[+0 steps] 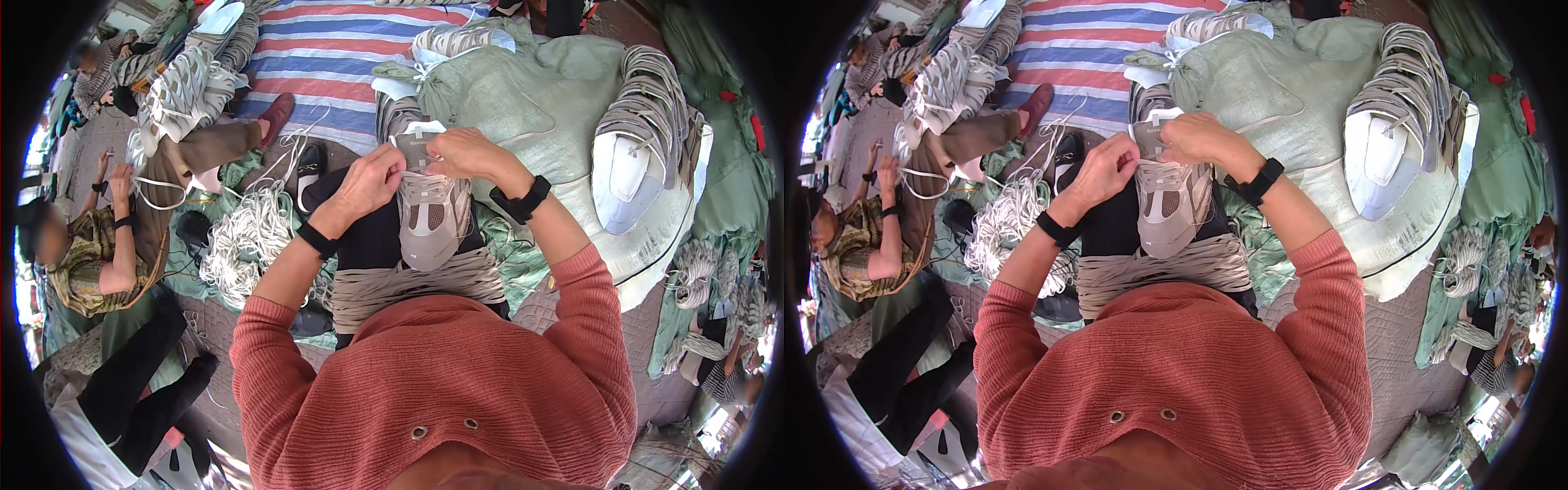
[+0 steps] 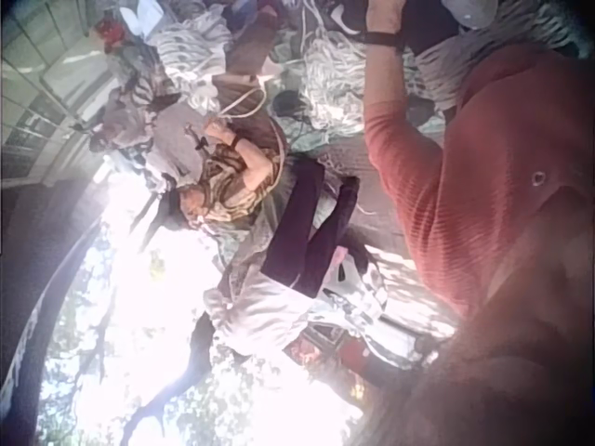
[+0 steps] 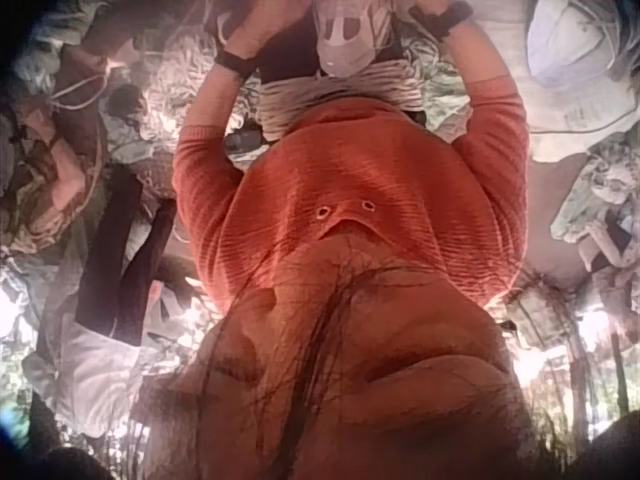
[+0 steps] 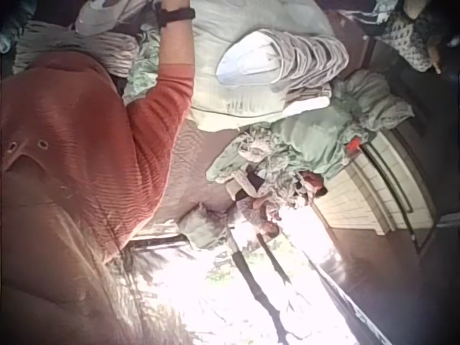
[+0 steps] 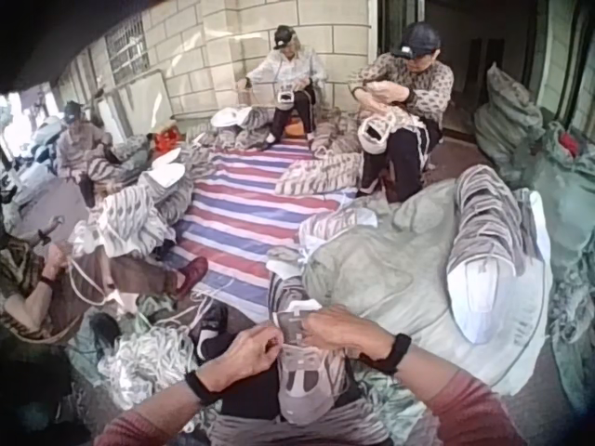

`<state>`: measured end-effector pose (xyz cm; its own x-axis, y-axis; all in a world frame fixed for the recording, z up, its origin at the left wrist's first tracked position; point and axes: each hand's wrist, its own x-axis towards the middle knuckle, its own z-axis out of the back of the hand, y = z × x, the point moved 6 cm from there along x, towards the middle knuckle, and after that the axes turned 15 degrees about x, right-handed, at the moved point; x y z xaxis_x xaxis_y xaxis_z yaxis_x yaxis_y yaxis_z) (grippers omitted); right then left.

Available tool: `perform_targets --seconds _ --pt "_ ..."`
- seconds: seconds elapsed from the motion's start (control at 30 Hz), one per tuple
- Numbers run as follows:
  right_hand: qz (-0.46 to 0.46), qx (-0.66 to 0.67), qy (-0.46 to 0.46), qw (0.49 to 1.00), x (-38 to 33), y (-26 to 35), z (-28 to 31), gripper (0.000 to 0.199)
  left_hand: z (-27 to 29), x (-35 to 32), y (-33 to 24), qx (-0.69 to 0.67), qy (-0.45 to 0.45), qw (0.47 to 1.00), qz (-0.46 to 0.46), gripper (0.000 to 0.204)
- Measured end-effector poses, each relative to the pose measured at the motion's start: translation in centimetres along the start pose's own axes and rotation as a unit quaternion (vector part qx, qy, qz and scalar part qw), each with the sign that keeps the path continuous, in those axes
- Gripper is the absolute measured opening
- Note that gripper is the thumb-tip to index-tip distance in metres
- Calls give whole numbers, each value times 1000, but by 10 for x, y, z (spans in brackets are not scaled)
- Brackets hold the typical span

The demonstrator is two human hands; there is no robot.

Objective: The person sits on a mat and laces a beige sneaker by hand. They repeatedly thread the white shoelace through the eyelets, pull it tight, and adjust the fit, working on the shoe resting on their lap.

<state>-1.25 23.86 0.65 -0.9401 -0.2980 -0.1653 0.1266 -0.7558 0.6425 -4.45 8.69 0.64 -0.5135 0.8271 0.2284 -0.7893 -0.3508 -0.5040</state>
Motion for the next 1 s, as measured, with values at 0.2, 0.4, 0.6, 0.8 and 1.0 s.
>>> perform_targets --seconds 0.2,0.4,0.6,0.8,1.0 --pt "-41 74 6 996 3 -6 -2 33 -13 2 -13 216 -32 976 26 23" --pt "-132 417 -72 897 2 -38 -17 23 -11 0 2 134 58 986 86 28" --pt "-146 695 -117 694 -10 -65 -20 14 -2 1 7 -68 93 990 84 30" --pt "-117 487 -278 819 -52 -56 20 26 -5 16 -14 112 -21 993 -4 25" --pt "-118 404 -248 873 -66 -47 -24 17 -33 38 0 91 16 995 21 14"
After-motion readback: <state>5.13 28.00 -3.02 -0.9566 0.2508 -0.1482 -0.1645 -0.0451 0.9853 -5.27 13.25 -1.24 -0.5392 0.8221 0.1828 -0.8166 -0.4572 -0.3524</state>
